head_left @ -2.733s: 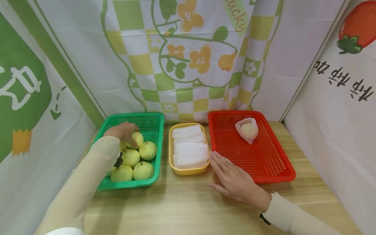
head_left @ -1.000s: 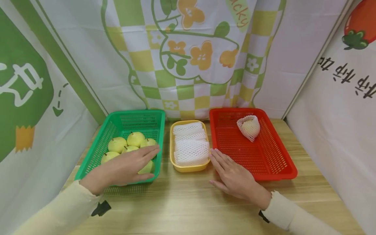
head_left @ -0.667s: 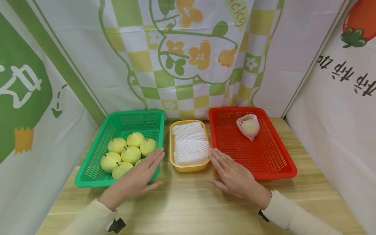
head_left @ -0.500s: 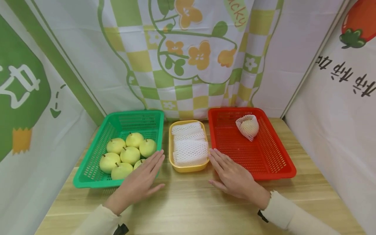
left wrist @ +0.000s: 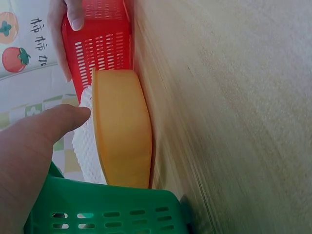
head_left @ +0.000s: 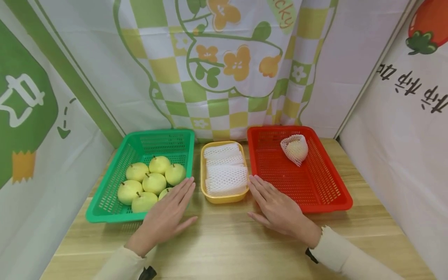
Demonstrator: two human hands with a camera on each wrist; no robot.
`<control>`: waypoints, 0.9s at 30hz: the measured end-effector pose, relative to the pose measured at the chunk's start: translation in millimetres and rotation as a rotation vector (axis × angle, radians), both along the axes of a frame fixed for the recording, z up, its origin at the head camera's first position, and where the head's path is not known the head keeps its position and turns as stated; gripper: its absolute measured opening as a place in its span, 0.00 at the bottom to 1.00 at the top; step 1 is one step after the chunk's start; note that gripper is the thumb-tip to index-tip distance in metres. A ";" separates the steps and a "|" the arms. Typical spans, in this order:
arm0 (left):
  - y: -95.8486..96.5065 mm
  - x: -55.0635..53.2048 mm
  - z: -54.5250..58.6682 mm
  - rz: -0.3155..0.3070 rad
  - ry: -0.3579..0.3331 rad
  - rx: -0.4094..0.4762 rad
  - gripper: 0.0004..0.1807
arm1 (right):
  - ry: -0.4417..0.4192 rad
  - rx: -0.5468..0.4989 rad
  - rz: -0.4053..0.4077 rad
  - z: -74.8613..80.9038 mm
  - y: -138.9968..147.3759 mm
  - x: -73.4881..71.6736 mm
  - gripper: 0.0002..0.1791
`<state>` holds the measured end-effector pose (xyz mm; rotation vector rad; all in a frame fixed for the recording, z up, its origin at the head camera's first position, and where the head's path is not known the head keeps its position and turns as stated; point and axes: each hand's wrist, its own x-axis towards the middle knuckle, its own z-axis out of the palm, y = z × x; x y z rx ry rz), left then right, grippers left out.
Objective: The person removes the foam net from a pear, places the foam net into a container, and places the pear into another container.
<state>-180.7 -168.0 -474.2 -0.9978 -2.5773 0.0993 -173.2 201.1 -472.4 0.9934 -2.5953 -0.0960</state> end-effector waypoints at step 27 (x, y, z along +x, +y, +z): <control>-1.4 -1.2 -5.9 -0.003 0.024 0.028 0.55 | -0.403 -0.184 -0.289 126.1 91.0 -100.5 0.28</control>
